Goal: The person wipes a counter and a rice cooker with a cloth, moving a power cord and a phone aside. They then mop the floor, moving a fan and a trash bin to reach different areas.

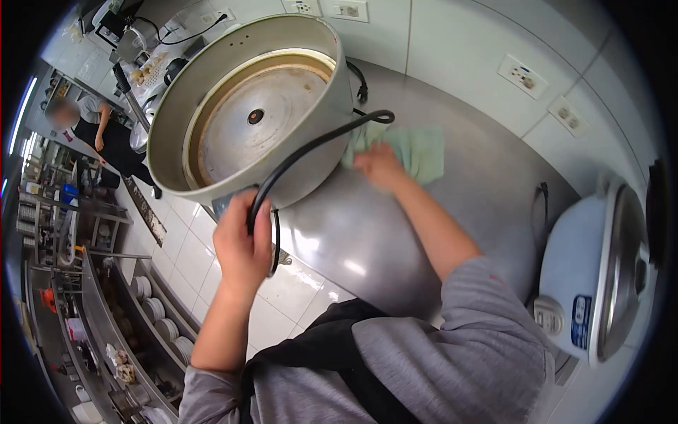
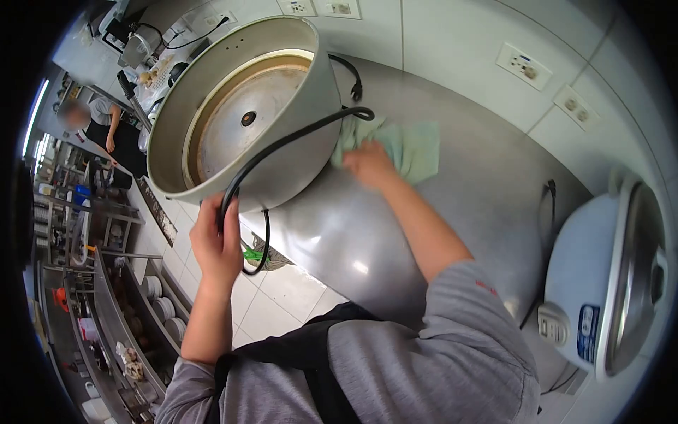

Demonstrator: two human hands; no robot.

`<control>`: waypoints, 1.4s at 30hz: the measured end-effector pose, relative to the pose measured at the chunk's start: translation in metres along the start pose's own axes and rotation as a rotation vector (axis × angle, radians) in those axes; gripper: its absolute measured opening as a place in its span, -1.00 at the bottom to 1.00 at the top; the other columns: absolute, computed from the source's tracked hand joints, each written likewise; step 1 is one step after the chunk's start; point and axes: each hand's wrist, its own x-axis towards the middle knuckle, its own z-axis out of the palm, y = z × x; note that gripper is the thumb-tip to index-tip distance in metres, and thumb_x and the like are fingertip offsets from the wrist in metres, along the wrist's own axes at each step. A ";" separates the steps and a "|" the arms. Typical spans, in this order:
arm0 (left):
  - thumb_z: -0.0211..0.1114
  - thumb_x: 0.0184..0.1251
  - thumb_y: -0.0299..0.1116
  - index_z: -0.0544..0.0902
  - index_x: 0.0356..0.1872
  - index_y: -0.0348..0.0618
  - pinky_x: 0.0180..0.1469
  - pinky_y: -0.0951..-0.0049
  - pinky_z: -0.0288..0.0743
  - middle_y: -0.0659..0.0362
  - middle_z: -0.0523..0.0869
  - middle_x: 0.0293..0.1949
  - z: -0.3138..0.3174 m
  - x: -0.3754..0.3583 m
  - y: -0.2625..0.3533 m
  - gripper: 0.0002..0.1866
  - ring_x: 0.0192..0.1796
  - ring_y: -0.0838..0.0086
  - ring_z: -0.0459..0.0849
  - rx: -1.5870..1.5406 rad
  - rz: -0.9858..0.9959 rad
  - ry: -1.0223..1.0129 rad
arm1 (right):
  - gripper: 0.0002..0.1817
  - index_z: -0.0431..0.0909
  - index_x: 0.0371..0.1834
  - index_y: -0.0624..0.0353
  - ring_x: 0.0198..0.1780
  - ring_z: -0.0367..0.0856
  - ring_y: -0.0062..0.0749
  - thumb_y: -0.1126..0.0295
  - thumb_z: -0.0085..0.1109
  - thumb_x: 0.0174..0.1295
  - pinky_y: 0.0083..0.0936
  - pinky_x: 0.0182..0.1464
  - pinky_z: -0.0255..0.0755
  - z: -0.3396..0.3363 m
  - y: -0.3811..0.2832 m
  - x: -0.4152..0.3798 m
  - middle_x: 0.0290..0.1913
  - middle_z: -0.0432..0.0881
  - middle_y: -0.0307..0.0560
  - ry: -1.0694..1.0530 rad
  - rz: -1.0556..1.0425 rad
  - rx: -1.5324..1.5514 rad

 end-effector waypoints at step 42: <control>0.28 0.06 -0.44 0.45 -0.41 -0.14 -0.32 0.26 0.30 0.13 0.54 -0.55 -0.021 0.069 -0.017 -0.84 -0.44 0.18 0.53 0.415 0.187 -0.191 | -0.59 0.43 0.24 -0.08 0.30 0.35 0.07 0.15 -0.03 0.35 -0.12 0.32 0.20 -0.273 0.146 0.265 0.28 0.43 0.11 0.701 -0.175 -0.759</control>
